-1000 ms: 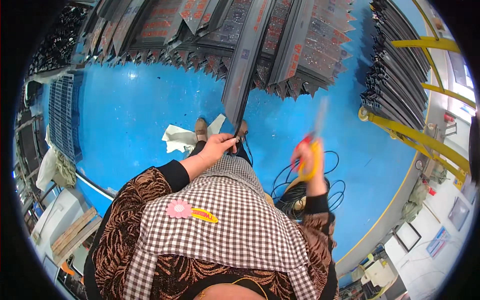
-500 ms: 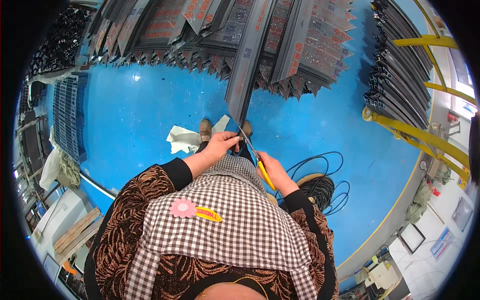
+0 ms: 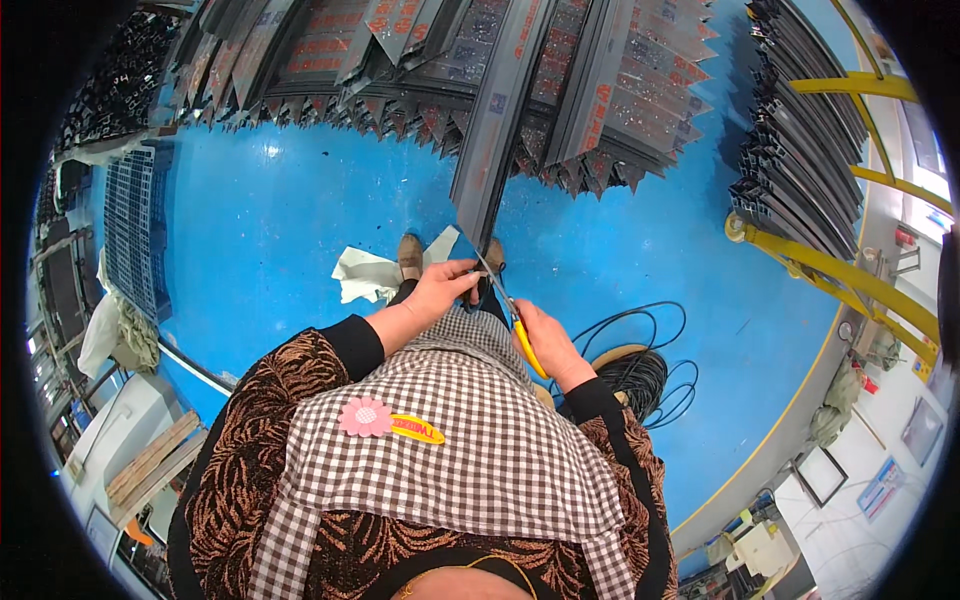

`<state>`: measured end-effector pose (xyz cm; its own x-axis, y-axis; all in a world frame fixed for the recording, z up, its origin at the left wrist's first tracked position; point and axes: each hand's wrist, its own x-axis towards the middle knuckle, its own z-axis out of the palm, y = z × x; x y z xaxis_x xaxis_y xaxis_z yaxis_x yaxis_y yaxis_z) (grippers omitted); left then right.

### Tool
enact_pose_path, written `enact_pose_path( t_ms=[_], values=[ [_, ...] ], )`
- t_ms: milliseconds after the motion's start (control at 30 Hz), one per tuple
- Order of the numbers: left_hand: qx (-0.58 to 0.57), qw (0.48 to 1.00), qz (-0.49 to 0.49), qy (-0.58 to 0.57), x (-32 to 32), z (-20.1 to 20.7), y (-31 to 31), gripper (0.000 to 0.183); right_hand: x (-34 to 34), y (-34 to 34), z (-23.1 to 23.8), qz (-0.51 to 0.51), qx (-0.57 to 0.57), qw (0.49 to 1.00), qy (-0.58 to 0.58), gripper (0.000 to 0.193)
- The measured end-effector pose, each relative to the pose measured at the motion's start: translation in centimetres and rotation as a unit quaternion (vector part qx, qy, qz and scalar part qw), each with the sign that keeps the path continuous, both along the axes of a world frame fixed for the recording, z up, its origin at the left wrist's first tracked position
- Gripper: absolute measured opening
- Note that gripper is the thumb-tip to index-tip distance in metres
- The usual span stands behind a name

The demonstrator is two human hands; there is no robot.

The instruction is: The person is attaching rubber seals to long metal profiles and cutting them to size with scissors.

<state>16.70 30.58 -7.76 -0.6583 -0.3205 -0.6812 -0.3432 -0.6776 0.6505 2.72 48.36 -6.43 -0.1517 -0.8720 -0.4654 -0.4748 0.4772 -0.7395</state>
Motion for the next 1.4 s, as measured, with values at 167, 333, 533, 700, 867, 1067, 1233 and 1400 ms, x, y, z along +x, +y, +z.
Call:
enact_pose_path(
  t_ms=[167, 333, 533, 700, 867, 1067, 1233, 1400],
  values=[
    [-0.01, 1.0, -0.022, -0.004, 0.1, 0.2, -0.3, 0.024, 0.6, 0.1, 0.0, -0.01, 0.018, 1.0, 0.001, 0.036],
    [0.039, 0.996, -0.075, 0.0, 0.6, -0.1, -0.2, 0.025, 1.2, 2.4, -0.3, -0.035, 0.021, 0.999, -0.031, 0.04],
    [0.031, 0.959, -0.268, 0.087, -1.8, 2.3, 0.7, 0.021, 0.5, 7.2, -1.2, -0.268, -0.12, 0.95, -0.103, 0.049],
    [0.012, 0.889, -0.378, 0.256, -11.2, 12.2, 0.3, 0.018, -7.6, 0.8, 3.0, -0.379, -0.15, 0.913, -0.008, 0.045],
    [-0.01, 0.881, -0.369, 0.295, -13.0, 12.8, 1.3, 0.018, -20.7, -8.8, 2.9, -0.299, -0.08, 0.896, 0.319, 0.029],
    [-0.056, 0.922, -0.325, 0.203, -11.9, 12.4, 1.3, 0.018, -27.2, -15.7, -0.6, -0.296, -0.082, 0.851, 0.426, 0.02],
    [-0.027, 0.962, -0.203, 0.182, -13.2, 13.2, -1.2, 0.016, -23.7, -16.0, 2.4, -0.25, -0.253, 0.822, 0.444, 0.023],
    [0.0, 0.97, -0.094, 0.224, -16.0, 15.1, -4.9, 0.01, -17.7, -17.4, 6.3, -0.292, -0.235, 0.911, 0.172, 0.04]
  ],
)
